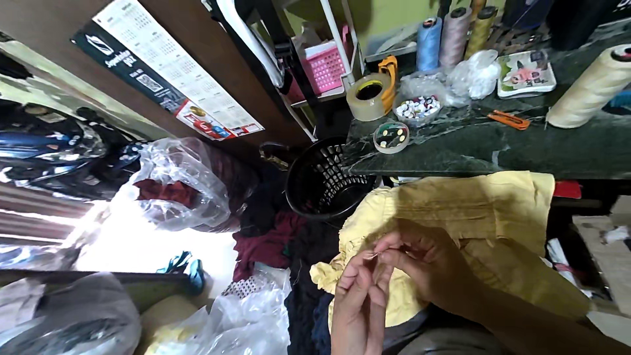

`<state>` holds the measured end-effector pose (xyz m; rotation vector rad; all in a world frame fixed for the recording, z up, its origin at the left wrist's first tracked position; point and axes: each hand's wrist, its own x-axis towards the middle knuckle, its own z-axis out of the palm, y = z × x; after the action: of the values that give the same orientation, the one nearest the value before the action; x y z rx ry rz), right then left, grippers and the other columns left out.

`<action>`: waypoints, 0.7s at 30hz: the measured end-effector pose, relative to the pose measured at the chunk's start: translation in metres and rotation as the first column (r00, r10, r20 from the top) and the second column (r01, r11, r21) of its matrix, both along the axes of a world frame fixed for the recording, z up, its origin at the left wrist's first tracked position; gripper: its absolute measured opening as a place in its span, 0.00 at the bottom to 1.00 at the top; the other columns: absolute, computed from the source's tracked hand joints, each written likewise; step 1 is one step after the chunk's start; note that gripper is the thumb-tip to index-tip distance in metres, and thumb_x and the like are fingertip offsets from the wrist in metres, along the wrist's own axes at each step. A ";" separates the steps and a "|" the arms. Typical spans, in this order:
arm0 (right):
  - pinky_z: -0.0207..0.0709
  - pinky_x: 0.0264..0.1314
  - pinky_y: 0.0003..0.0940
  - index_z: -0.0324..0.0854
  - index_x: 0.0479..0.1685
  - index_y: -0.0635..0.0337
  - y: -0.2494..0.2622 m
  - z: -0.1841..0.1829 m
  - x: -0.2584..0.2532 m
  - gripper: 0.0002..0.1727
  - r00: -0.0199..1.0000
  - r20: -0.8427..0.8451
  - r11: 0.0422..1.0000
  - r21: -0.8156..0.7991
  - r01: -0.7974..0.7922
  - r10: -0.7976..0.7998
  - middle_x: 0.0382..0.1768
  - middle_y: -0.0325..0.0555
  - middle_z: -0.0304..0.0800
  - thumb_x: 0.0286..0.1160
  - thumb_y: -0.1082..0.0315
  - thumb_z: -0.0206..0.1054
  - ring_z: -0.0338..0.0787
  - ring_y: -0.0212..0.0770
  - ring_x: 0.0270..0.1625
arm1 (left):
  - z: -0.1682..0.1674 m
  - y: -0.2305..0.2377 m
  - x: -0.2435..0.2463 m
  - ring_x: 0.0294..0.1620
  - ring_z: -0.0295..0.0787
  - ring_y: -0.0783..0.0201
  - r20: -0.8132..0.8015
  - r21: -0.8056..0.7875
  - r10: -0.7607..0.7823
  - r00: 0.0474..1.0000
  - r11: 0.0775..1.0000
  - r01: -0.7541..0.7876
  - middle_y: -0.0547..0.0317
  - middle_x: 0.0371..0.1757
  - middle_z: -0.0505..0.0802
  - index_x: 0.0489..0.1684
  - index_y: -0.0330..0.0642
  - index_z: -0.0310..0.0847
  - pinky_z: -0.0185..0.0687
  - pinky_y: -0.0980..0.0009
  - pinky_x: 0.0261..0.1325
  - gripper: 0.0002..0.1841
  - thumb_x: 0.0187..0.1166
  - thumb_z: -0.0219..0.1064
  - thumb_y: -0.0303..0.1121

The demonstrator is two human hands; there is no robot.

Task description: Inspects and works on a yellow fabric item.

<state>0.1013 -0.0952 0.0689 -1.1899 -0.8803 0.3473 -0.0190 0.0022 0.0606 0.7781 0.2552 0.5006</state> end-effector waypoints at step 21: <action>0.74 0.50 0.25 0.85 0.46 0.49 -0.070 -0.034 0.003 0.13 0.763 0.632 0.938 -0.166 0.303 -0.135 0.35 0.36 0.81 0.89 0.57 0.55 0.81 0.29 0.40 | -0.014 -0.014 -0.004 0.21 0.74 0.86 -0.046 0.869 0.189 0.981 0.492 -0.054 0.72 0.21 0.83 0.38 0.40 0.86 0.71 0.89 0.24 0.02 0.77 0.69 0.27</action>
<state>0.1040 -0.1654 0.0354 -1.6822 -1.2648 -0.1491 -0.0227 -0.0120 0.0470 1.8276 0.1702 0.7235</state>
